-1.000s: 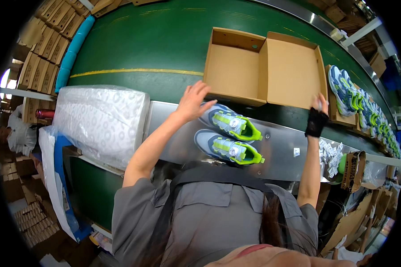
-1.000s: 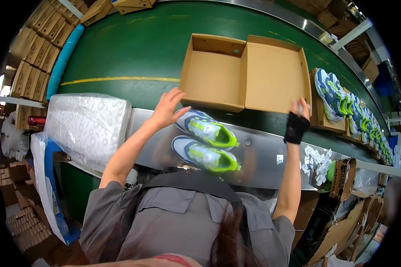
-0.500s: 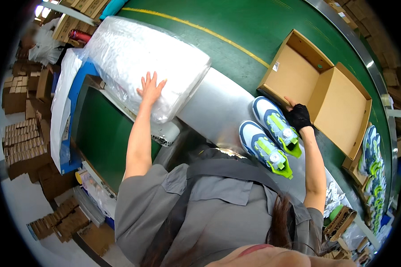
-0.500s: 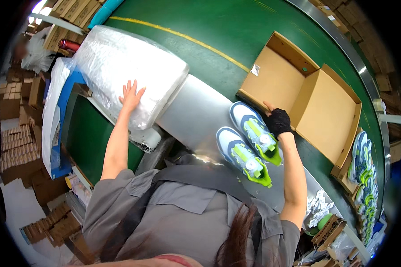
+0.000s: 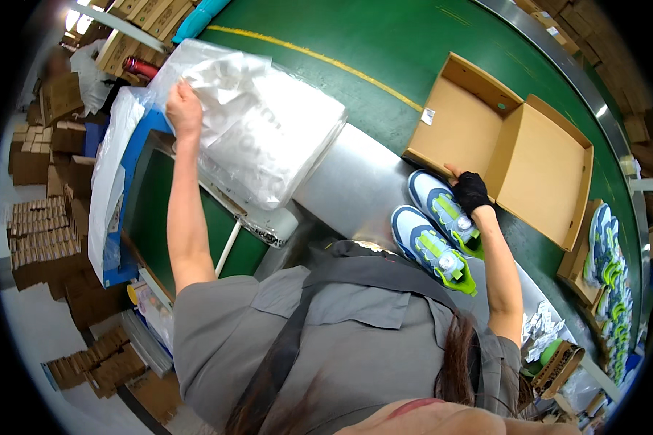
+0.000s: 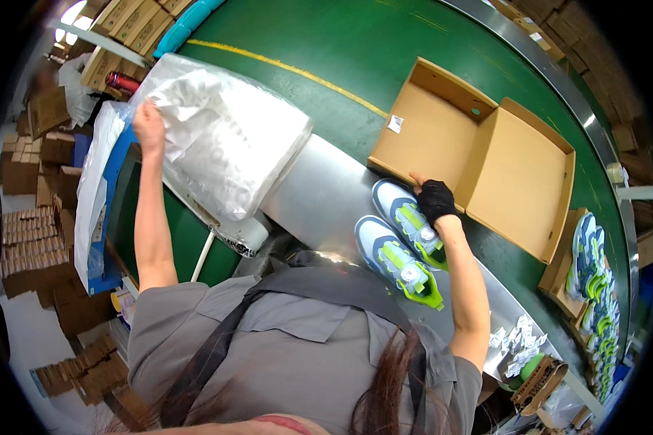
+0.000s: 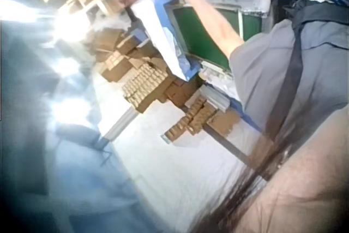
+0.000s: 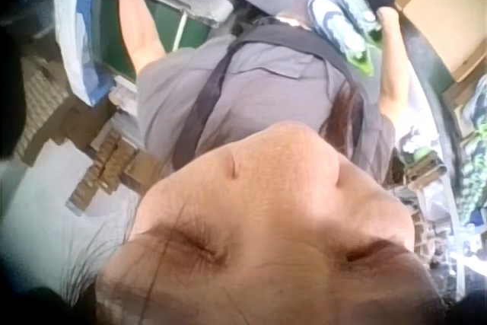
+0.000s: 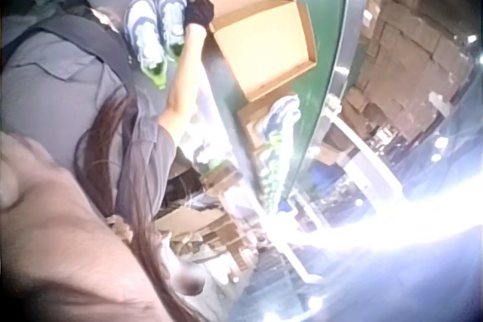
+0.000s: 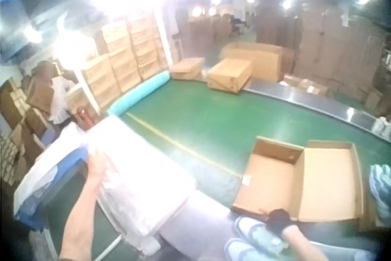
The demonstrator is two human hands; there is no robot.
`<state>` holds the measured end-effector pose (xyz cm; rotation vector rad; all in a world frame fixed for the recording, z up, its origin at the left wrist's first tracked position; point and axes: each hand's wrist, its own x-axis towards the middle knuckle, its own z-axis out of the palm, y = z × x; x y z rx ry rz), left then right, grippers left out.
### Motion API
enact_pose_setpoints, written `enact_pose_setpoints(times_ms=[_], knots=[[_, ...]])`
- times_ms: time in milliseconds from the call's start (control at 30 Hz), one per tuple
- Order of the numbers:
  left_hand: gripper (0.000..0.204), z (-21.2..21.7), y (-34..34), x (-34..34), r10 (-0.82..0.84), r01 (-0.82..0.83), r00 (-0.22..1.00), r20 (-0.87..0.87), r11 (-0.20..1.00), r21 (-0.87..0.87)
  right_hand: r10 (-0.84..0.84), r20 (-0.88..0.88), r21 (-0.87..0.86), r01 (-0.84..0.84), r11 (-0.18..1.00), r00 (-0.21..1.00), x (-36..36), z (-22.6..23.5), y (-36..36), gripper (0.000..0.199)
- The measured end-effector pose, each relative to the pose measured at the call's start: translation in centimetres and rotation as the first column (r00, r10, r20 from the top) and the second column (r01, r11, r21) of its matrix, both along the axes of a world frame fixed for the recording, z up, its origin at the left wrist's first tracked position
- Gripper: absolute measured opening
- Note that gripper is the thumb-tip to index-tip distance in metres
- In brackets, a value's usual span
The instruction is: The person places a pair of blue and green sneakers into a cardboard shoebox, wraps them in white tissue paper, closes the box, and moves it along a conveyor belt. This process is repeated for multiple pairs of shoes.
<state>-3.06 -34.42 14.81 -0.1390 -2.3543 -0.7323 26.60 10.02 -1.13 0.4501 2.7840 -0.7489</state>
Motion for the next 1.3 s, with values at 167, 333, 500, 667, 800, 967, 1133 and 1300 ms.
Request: enact_pose_setpoints(times_ms=[167, 333, 500, 667, 800, 967, 1133, 1300], knots=[[0.011, 5.4, 15.1, 6.5, -0.721, 0.531, 0.692, 0.033, 0.540, 0.653, 0.135, -0.209, -0.119, -0.163, 0.979, 0.969, -0.6, 1.9, -2.5, 0.075], [0.024, 2.7, 30.2, 12.7, -0.958, 0.673, 0.247, 0.149, 0.280, 0.685, -0.490, -0.313, -0.861, -0.026, 0.508, 0.814, -1.7, 10.7, -4.6, 0.061], [0.050, 0.9, 38.3, 17.9, -0.954, 0.913, 0.301, 0.005, 0.289, 0.289, -0.963, -0.236, -0.962, 0.110, 0.250, 0.131, 0.1, 9.9, 4.0, 0.035], [0.050, -5.8, 36.0, 16.7, -0.856, 0.904, 0.397, 0.330, 0.303, -0.300, -0.946, -0.102, -0.964, 0.265, 0.018, -0.307, 11.3, 3.4, 18.4, 0.041], [0.047, -10.2, 30.6, 13.5, -0.608, 0.864, 0.499, 0.618, 0.300, -0.403, -0.780, -0.156, -0.957, 0.287, -0.031, -0.606, 17.9, 3.4, 20.6, 0.034], [0.043, -13.0, 26.3, 4.6, -0.765, 0.799, 0.087, 0.638, 0.436, 0.414, -0.625, -0.064, -0.984, 0.154, -0.091, -0.778, 22.7, 2.8, 21.3, 0.029], [0.070, -14.6, 22.2, -1.1, -0.287, 0.393, 0.557, 0.779, 0.918, 0.057, -0.786, 0.086, -0.992, 0.020, -0.123, -0.612, 26.9, 0.3, 22.7, 0.022], [0.050, -9.5, 23.8, -0.5, -0.582, -0.034, -0.175, 0.794, 0.810, 0.585, -0.875, 0.132, -0.990, -0.017, -0.140, -0.466, 27.5, 1.3, 22.3, 0.028]])
